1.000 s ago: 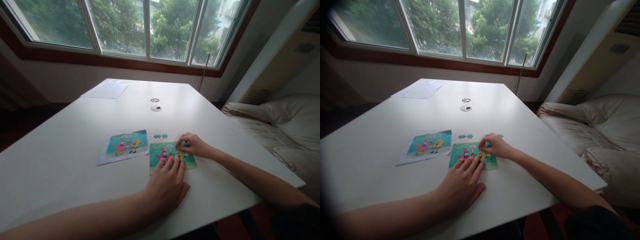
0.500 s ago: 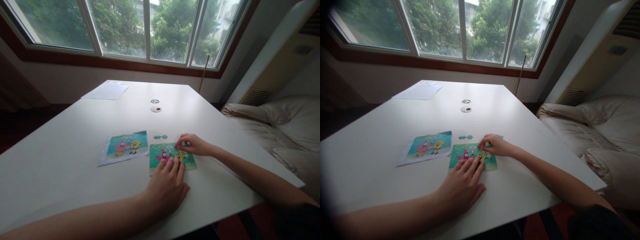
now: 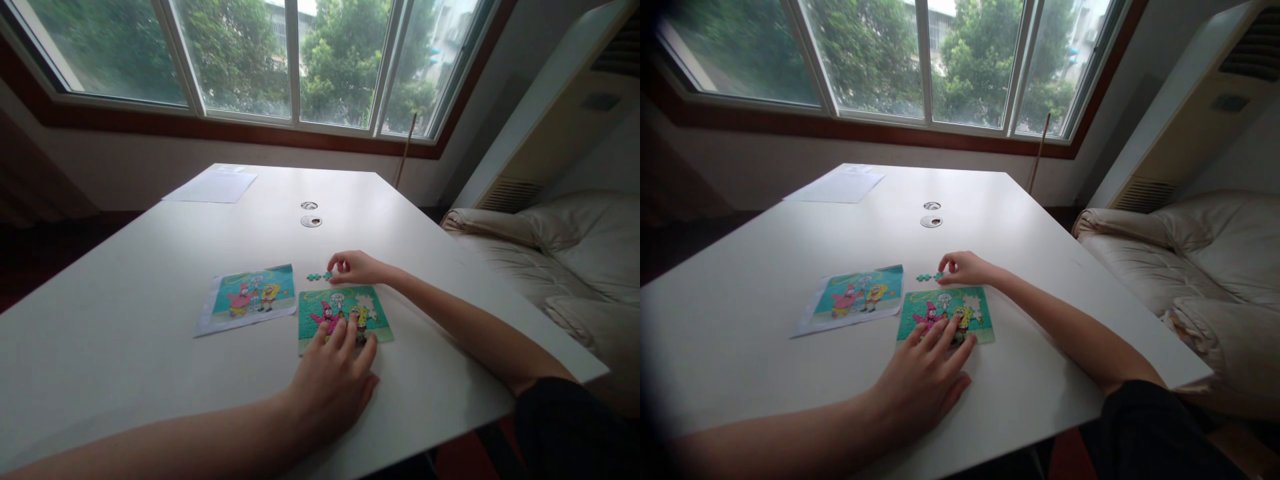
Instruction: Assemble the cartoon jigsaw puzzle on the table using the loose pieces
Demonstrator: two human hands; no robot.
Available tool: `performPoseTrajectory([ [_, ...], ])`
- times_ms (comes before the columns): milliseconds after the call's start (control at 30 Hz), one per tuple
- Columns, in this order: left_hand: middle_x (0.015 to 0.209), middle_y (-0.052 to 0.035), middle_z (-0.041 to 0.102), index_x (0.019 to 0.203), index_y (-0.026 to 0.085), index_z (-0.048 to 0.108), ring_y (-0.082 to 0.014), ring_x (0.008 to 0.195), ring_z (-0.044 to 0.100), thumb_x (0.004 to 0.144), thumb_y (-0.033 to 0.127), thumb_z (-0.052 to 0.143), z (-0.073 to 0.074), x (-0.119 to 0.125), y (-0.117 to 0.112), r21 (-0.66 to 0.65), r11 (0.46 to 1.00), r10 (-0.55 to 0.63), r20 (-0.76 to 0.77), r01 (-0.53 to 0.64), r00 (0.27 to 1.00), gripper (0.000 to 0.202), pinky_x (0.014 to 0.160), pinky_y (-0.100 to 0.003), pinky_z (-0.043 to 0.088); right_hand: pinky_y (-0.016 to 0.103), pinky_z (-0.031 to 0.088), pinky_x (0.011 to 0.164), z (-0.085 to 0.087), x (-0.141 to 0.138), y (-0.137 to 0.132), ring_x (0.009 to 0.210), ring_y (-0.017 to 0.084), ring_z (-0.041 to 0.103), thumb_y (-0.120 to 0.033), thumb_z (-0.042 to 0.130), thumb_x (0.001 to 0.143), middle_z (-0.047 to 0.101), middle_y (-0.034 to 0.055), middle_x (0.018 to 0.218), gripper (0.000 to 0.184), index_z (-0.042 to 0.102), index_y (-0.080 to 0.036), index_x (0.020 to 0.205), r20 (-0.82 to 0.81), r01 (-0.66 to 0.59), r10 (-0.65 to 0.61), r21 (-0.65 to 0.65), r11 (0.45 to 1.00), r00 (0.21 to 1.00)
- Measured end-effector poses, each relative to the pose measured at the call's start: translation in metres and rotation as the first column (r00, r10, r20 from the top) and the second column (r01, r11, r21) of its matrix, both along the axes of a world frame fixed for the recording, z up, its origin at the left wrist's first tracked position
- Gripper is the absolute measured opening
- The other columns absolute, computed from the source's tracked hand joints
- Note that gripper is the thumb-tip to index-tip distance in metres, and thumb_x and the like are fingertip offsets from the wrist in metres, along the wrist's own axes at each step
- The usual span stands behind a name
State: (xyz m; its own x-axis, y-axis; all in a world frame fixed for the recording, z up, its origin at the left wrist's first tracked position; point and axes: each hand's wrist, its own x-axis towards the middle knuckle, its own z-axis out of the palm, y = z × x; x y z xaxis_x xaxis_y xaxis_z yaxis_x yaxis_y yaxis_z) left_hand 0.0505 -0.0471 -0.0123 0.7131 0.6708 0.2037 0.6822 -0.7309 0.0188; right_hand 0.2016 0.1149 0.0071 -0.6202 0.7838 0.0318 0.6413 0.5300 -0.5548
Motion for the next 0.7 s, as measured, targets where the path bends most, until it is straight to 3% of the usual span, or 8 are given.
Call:
performPoseTrajectory([
  [200, 0.132, -0.0186, 0.04, 0.126, 0.02, 0.04, -0.0339, 0.117, 0.041, 0.087, 0.046, 0.035, 0.002, 0.0, 0.001, -0.005, 1.0, -0.005, -0.013, 0.005, 1.0, 0.047, 0.091, -0.051, 0.032, 0.02, 0.037, 0.057, 0.008, -0.003, 0.01, 0.06, 0.008, 0.048, -0.029, 0.069, 0.065, 0.056, -0.0005, 0.069, 0.025, 0.063, -0.014, 0.084, 0.063, -0.042, 0.053, -0.152, 0.987, 0.997],
  [367, 0.133, -0.0185, 0.039, 0.126, 0.02, 0.04, -0.0334, 0.117, 0.041, 0.088, 0.046, 0.034, 0.002, -0.001, 0.001, -0.004, 1.0, -0.006, -0.015, 0.006, 1.0, 0.046, 0.09, -0.05, 0.033, 0.022, 0.04, 0.058, 0.005, 0.002, 0.011, 0.061, 0.009, 0.051, -0.025, 0.069, 0.064, 0.059, 0.0002, 0.069, 0.021, 0.061, -0.013, 0.079, -0.043, -0.056, 0.049, -0.183, 0.982, 0.998],
  [533, 0.133, -0.0182, 0.039, 0.127, 0.02, 0.039, -0.0332, 0.118, 0.04, 0.088, 0.046, 0.032, 0.0, -0.001, 0.001, 0.001, 1.0, -0.01, -0.013, 0.01, 1.0, 0.047, 0.092, -0.05, 0.032, 0.023, 0.04, 0.061, 0.01, 0.028, -0.008, 0.064, 0.01, 0.051, -0.029, 0.063, 0.071, 0.06, 0.0018, 0.07, 0.019, 0.06, -0.012, 0.078, -0.14, -0.056, 0.04, -0.112, 0.992, 0.989],
  [700, 0.133, -0.0186, 0.039, 0.126, 0.02, 0.039, -0.0333, 0.117, 0.041, 0.088, 0.045, 0.034, 0.004, 0.001, 0.001, -0.008, 1.0, -0.01, -0.029, 0.009, 1.0, 0.046, 0.091, -0.05, 0.032, 0.022, 0.038, 0.059, 0.015, 0.061, -0.037, 0.064, 0.01, 0.05, -0.036, 0.062, 0.073, 0.06, 0.0019, 0.071, 0.025, 0.061, -0.013, 0.082, -0.121, -0.059, 0.038, -0.176, 0.983, 0.992],
])
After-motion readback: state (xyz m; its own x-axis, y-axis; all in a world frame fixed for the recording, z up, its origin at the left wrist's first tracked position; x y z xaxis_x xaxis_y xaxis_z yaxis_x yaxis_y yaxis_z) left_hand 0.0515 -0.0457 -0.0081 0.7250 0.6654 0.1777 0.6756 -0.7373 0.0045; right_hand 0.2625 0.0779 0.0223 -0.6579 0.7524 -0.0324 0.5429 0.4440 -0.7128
